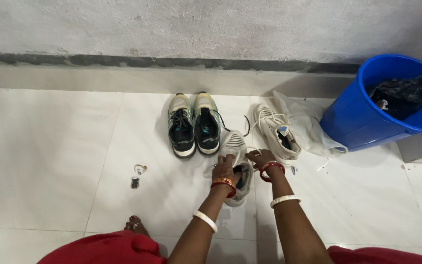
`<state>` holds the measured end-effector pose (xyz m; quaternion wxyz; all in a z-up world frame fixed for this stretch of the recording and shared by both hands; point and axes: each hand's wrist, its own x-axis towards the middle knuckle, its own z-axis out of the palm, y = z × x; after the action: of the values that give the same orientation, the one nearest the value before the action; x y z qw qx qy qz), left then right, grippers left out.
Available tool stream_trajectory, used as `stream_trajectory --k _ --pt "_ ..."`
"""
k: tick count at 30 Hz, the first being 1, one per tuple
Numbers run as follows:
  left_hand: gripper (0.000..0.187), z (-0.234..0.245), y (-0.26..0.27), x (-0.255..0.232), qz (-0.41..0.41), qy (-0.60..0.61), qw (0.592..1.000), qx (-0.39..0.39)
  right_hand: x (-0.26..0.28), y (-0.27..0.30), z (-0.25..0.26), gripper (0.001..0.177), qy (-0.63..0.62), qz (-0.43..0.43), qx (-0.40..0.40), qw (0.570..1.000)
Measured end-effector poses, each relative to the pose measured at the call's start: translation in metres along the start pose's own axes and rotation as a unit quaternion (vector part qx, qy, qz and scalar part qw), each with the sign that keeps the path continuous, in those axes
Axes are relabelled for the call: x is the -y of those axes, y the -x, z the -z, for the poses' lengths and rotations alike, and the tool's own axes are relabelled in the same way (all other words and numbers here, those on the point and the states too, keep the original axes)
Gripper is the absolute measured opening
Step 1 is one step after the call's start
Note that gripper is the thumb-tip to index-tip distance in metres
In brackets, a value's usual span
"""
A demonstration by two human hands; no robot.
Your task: The person removes the laces from a white sneaker, then re-laces it by threading the laces through the eyelets and tying them. The task is performed on one shoe while other shoes remain on the floor nearby.
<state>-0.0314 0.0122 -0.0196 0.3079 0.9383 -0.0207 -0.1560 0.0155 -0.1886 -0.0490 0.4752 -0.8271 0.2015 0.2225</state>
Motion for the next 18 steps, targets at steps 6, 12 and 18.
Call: stream_trajectory --k 6,12,18 --pt "0.078 -0.009 -0.014 -0.005 0.002 -0.086 0.996 -0.035 -0.015 -0.01 -0.01 0.045 0.148 0.011 -0.039 0.988" --pt "0.062 -0.026 -0.022 0.005 0.048 -0.071 0.996 -0.023 -0.032 -0.018 -0.011 0.04 -0.221 -0.024 0.003 0.975" --pt "0.058 -0.029 -0.028 0.002 0.067 -0.073 0.994 -0.035 -0.064 -0.031 -0.016 0.027 -0.443 -0.065 -0.025 0.894"
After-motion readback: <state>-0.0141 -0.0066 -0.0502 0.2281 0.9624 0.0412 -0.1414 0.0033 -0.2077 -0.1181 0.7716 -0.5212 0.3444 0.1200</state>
